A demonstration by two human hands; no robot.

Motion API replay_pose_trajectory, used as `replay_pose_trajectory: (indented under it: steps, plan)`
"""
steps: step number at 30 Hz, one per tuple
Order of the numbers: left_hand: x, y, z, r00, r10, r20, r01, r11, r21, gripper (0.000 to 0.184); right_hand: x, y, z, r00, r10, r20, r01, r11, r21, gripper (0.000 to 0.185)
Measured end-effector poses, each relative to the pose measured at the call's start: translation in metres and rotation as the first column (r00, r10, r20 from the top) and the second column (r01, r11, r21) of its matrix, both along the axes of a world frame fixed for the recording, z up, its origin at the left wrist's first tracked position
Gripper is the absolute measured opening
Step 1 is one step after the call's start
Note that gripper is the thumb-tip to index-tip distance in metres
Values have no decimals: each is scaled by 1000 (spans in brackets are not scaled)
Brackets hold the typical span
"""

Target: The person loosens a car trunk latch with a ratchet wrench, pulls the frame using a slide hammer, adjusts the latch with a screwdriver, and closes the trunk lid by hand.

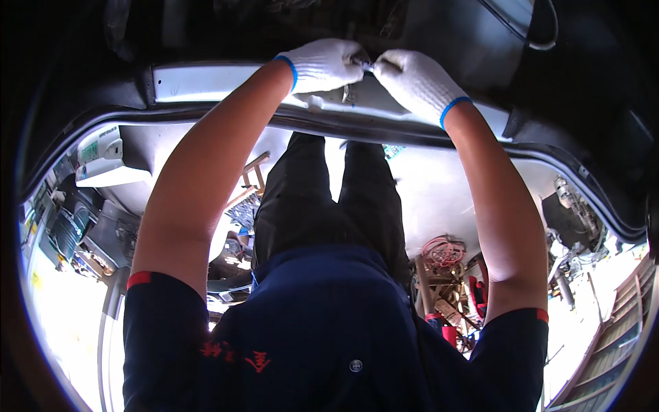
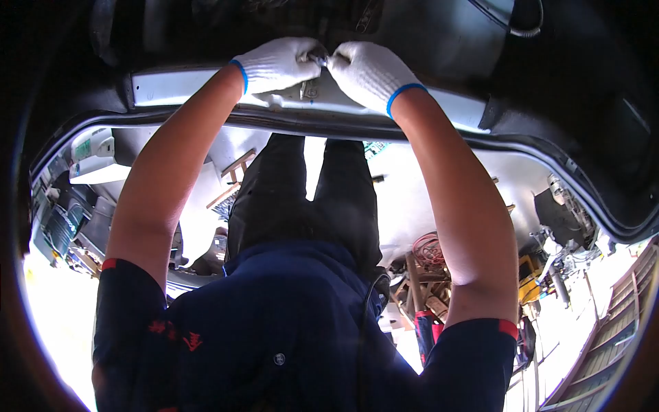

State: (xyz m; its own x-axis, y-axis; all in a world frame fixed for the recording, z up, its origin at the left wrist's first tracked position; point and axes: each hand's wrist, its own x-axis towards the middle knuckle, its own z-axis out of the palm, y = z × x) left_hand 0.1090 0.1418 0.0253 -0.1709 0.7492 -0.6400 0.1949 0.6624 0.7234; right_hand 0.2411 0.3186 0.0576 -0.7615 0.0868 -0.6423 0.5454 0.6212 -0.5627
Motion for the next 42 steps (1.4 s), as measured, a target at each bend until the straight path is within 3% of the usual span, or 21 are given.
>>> replay_pose_trajectory:
  steps: [3,6,7,8,11,14,16,19,20,22,24,26,28,30,32,35,37,38,39,40,42]
  plan:
    - [6,-6,9,986,160,-41,-148,967,209,37,22,4,15,944,-331,8,319,904,-283,31]
    - [7,14,58,968,-103,-228,147,971,189,34,57,0,49,856,-513,-54,462,809,-363,34]
    - [17,20,75,957,-102,-273,166,961,222,28,72,-5,61,753,-651,101,575,575,-582,34]
    - [28,21,66,962,-35,-271,182,823,538,23,86,-10,75,681,-698,222,618,386,-684,35]
    - [68,38,68,974,-126,-188,222,700,679,20,130,-19,104,544,-688,480,670,12,-742,37]
    - [105,58,77,952,-268,-147,290,640,712,20,185,-20,110,509,-715,479,632,-67,-772,35]
    - [134,63,76,941,-303,-151,319,642,697,19,214,-29,118,434,-804,407,712,30,-701,30]
    - [180,70,69,924,-375,-74,319,647,692,18,256,-43,119,321,-866,383,758,-7,-652,23]
    - [197,71,65,908,-416,47,287,700,653,18,274,-48,113,298,-883,362,754,-15,-657,22]
    - [229,72,63,881,-470,-52,402,688,603,20,310,-61,101,219,-880,421,741,-131,-658,22]
    - [269,65,44,871,-491,-32,418,704,574,19,352,-71,76,248,-868,431,751,-109,-651,31]
    - [303,59,26,760,-592,-269,628,561,540,18,400,-79,45,295,-807,513,641,-231,-732,43]
    - [357,42,4,720,-629,-292,680,557,477,16,451,-88,14,239,-679,694,690,-384,-613,48]
    - [415,20,-38,748,-627,-218,648,618,445,15,504,-117,-32,189,-735,652,677,-383,-628,48]
    - [472,0,-89,827,-557,-76,520,707,479,14,545,-153,-69,3,-783,622,723,-428,-542,47]
    - [531,-5,-164,640,-764,-87,737,577,352,8,607,-192,-125,-274,-765,583,668,-587,-457,49]
    - [550,-30,-210,641,-756,130,741,654,150,8,634,-196,-153,-420,-737,529,616,-660,-431,49]
    - [560,-36,-227,688,-689,228,691,718,85,9,650,-198,-175,-396,-750,530,566,-654,-502,47]
    - [567,-40,-243,618,-744,252,749,655,98,13,657,-201,-200,-375,-763,526,616,-629,-474,44]
    - [572,-44,-249,675,-726,132,690,685,235,15,659,-203,-223,-350,-777,522,666,-599,-445,42]
    - [575,-31,-256,530,-847,-33,840,520,156,18,654,-211,-268,-202,-873,444,818,-399,-414,28]
